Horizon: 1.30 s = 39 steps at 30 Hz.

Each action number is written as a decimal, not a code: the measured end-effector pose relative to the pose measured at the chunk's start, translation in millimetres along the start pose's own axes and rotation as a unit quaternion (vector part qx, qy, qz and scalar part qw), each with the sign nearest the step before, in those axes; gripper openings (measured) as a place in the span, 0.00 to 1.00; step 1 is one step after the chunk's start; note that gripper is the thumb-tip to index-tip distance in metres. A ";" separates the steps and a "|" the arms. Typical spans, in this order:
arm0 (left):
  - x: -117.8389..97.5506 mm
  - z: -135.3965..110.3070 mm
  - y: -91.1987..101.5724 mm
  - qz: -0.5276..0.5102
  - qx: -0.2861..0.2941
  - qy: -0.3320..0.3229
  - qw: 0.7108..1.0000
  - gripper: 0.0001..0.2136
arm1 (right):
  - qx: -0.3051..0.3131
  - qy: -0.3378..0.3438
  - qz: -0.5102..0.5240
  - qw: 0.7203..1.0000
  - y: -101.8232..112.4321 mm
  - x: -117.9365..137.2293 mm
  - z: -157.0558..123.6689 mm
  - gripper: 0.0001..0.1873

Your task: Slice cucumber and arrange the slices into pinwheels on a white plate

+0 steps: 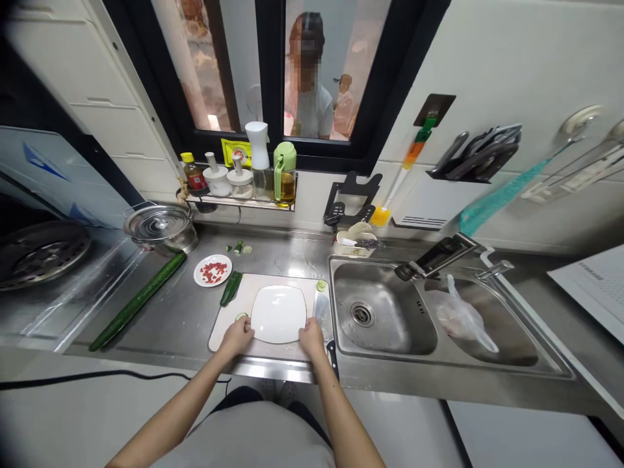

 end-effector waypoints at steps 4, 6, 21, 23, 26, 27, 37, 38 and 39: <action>1.0 -1.1 1.9 0.011 -0.001 0.003 1.000 0.09 | 0.005 -0.008 -0.033 0.999 -3.6 0.6 -2.5 0.11; 1.3 -1.6 2.6 0.016 -0.001 0.009 1.000 0.10 | 0.014 -0.017 -0.051 0.998 -4.8 1.8 -2.9 0.12; 20.4 -15.2 27.2 -0.008 -0.061 0.004 0.998 0.14 | 0.036 -0.002 -0.019 0.999 -7.7 0.5 -8.1 0.11; 28.7 -15.2 30.9 -0.014 -0.074 0.011 0.997 0.13 | 0.037 -0.001 -0.009 0.999 -8.9 -1.8 -10.2 0.11; 36.4 -14.7 31.8 -0.022 -0.083 0.010 0.996 0.14 | 0.039 -0.002 0.003 0.999 -9.9 -5.5 -12.9 0.11; 37.8 -14.6 31.2 -0.024 -0.084 0.009 0.996 0.14 | 0.040 -0.004 0.004 0.999 -10.0 -6.7 -13.4 0.11; 43.5 -6.3 29.5 -0.004 -0.120 0.022 0.993 0.15 | 0.038 -0.030 -0.010 0.999 -15.6 -5.1 -11.7 0.14; 43.2 -4.5 29.7 -0.004 -0.122 0.022 0.992 0.16 | 0.039 -0.031 -0.009 0.999 -16.5 -4.5 -11.6 0.15; 42.7 -2.8 29.7 -0.004 -0.122 0.023 0.992 0.16 | 0.040 -0.031 -0.009 0.999 -17.3 -4.0 -11.5 0.15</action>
Point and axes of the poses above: each hand's wrist, its own z-axis towards the middle knuckle, its own y-axis out of the back of the hand, x = y × z, the point moved 5 cm from there along z, towards the middle knuckle, and after that the axes turned 1 degree about y, right-handed, at the moved point
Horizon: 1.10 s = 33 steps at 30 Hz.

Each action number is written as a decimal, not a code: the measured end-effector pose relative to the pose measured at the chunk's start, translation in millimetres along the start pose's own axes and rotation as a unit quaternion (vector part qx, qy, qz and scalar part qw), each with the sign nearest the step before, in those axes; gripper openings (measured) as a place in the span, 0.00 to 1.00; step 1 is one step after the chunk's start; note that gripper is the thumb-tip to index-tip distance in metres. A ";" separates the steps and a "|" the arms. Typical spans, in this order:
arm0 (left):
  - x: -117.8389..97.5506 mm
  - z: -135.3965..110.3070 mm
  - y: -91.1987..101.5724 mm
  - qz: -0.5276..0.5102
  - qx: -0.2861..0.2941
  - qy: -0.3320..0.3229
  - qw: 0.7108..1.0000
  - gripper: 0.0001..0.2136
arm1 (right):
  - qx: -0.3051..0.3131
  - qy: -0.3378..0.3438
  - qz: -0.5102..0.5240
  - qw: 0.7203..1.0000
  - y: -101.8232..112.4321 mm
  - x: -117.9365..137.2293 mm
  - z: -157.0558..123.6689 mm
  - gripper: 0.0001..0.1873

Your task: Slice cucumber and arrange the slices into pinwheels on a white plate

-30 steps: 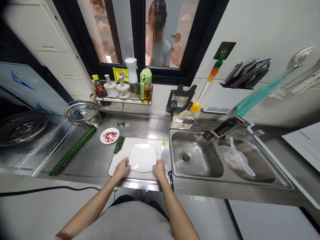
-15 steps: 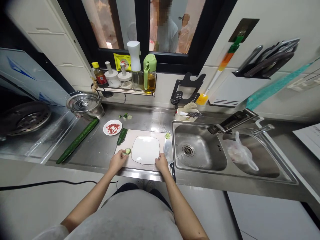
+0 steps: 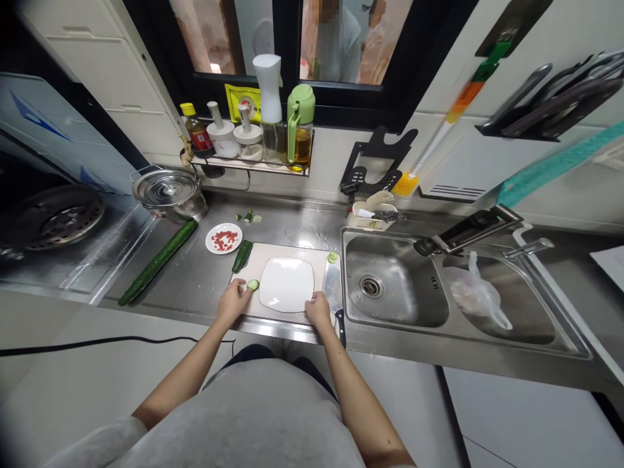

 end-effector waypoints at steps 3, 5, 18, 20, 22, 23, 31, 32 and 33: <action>-2.7 3.5 -1.1 0.005 -0.004 0.002 1.000 0.17 | -0.001 0.003 -0.003 1.000 -0.1 1.6 0.4 0.16; -4.9 4.1 -1.5 0.009 -0.012 -0.001 1.000 0.17 | -0.002 0.009 -0.010 1.000 1.1 3.0 0.5 0.18; -9.6 -1.4 4.7 -0.003 -0.045 -0.015 0.999 0.14 | 0.027 0.048 -0.068 0.996 11.0 10.2 -8.3 0.26; -9.9 -0.4 4.8 -0.010 -0.044 -0.016 0.999 0.13 | 0.015 0.052 -0.074 0.996 14.4 11.3 -8.4 0.26; -10.5 0.6 4.7 -0.016 -0.048 -0.022 0.998 0.11 | 0.005 0.056 -0.080 0.995 17.5 12.9 -8.9 0.27; -10.8 1.1 4.5 -0.019 -0.051 -0.025 0.998 0.10 | 0.002 0.058 -0.081 0.995 18.9 13.9 -9.4 0.27; -7.0 11.0 -1.5 -0.053 -0.033 -0.008 0.998 0.05 | -0.024 0.079 -0.056 0.995 22.5 19.2 -14.6 0.25; -5.7 12.4 -2.0 -0.052 -0.024 0.000 0.998 0.05 | -0.027 0.082 -0.050 0.995 22.6 19.2 -14.8 0.25; -4.6 13.5 -2.2 -0.049 -0.016 0.005 0.999 0.05 | -0.029 0.086 -0.045 0.995 22.9 19.1 -14.9 0.25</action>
Point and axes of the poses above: each hand's wrist, its own z-axis towards the middle knuckle, its own y-axis out of the back of the hand, x = y × z, the point moved 5 cm from there along z, towards the middle knuckle, and after that the axes turned 1 degree about y, right-handed, at the moved point
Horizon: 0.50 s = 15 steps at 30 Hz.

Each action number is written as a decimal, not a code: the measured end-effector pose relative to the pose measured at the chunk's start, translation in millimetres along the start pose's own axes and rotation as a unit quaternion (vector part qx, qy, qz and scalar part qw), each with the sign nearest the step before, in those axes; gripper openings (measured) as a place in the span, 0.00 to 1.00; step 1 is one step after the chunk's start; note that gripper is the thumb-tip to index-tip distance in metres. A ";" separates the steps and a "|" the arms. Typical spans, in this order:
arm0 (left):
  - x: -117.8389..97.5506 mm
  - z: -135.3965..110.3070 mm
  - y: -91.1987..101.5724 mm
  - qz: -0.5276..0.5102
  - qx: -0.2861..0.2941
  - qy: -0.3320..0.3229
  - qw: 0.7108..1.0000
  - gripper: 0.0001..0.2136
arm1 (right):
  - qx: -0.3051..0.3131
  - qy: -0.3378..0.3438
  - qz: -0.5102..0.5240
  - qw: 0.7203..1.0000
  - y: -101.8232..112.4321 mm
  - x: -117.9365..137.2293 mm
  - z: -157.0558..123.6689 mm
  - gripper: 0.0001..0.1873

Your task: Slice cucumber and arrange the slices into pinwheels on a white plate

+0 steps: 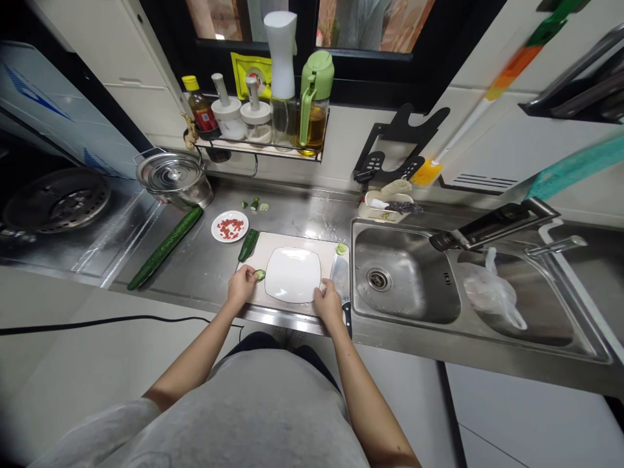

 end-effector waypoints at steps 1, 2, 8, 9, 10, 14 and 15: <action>0.6 0.6 0.3 0.007 0.005 0.003 1.000 0.05 | -0.003 0.002 0.003 1.000 0.4 -0.2 0.1 0.25; 0.7 0.7 1.1 0.016 0.007 0.002 1.000 0.05 | -0.005 0.003 0.005 1.000 0.9 -0.5 0.3 0.25; -9.7 -5.6 9.9 0.055 -0.055 -0.079 0.994 0.04 | -0.025 0.004 -0.006 1.000 6.8 1.9 0.0 0.24; -10.4 -6.2 10.0 0.049 -0.057 -0.082 0.994 0.04 | -0.031 0.007 -0.007 0.999 8.1 3.6 -0.7 0.24; -10.2 -6.3 9.6 0.038 -0.053 -0.077 0.995 0.04 | -0.037 0.013 -0.008 0.999 9.6 5.9 -1.7 0.23; -6.7 -2.7 11.2 -0.073 -0.034 -0.034 0.996 0.04 | -0.060 0.059 0.008 0.996 15.6 23.1 -5.4 0.21; -6.9 -1.3 12.8 -0.120 -0.031 -0.028 0.992 0.04 | -0.059 0.073 0.014 0.995 16.3 30.0 -5.9 0.21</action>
Point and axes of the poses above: each hand's wrist, its own z-axis towards the middle knuckle, its own y-axis out of the back of the hand, x = y × z, the point moved 5 cm from there along z, towards the middle knuckle, and after that the axes turned 1 degree about y, right-handed, at the moved point
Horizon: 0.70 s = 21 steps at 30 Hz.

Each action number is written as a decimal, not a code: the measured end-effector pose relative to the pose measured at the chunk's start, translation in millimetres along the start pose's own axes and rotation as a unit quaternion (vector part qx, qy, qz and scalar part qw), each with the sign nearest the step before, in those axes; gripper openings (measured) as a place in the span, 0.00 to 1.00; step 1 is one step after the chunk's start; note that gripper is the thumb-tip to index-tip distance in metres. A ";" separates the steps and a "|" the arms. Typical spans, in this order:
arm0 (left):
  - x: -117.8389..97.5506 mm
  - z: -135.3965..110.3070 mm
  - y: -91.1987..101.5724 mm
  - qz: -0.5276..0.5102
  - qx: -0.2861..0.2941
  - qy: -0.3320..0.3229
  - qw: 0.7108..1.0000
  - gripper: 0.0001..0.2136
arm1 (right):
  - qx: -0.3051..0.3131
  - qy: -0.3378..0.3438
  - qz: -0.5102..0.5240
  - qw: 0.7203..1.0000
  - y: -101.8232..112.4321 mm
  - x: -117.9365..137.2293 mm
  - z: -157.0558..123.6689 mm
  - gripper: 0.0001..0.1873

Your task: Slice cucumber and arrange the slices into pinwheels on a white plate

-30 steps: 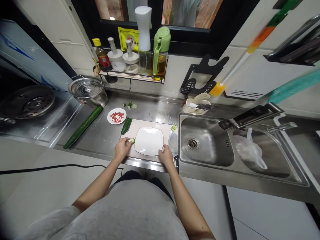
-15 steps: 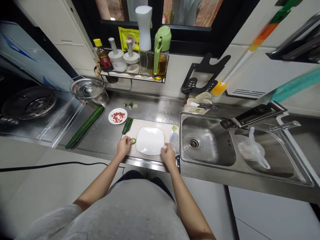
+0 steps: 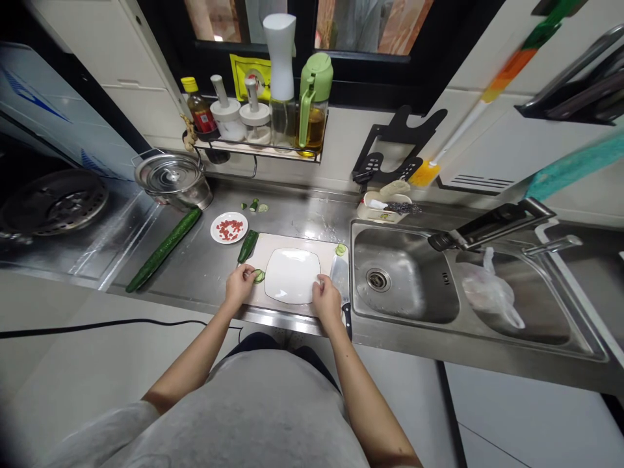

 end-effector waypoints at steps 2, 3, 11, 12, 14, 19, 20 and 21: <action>-3.9 3.1 2.0 -0.108 0.016 0.010 0.994 0.06 | 0.013 0.031 0.015 0.999 -0.5 17.0 2.1 0.19; -7.5 4.4 2.0 -0.162 0.034 0.014 0.986 0.07 | 0.024 0.050 0.023 0.998 -1.4 27.3 3.4 0.17; -55.9 -4.0 -0.6 -0.333 0.178 -0.003 0.926 0.14 | 0.103 0.201 0.059 0.972 -11.7 101.4 11.2 0.10; -60.5 -6.2 -0.6 -0.336 0.184 -0.011 0.924 0.14 | 0.111 0.207 0.066 0.970 -13.5 104.5 11.8 0.09; -67.4 -10.2 -1.6 -0.334 0.195 -0.025 0.922 0.13 | 0.128 0.203 0.087 0.967 -18.0 106.2 13.1 0.08; -72.7 -14.9 -3.2 -0.316 0.201 -0.043 0.926 0.15 | 0.169 0.121 0.144 0.968 -29.3 94.2 17.3 0.06; -72.5 -14.9 -1.0 -0.314 0.183 -0.042 0.930 0.16 | 0.167 0.112 0.152 0.968 -29.1 92.4 17.8 0.06; -72.1 -14.9 1.6 -0.314 0.164 -0.037 0.935 0.16 | 0.159 0.110 0.156 0.969 -27.5 91.5 18.2 0.06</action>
Point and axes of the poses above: each hand's wrist, its own z-axis towards the middle knuckle, its own y-axis out of the back of the hand, x = y × z, the point moved 5 cm from there along z, towards the middle knuckle, and after that the axes turned 1 degree about y, right-handed, at the moved point
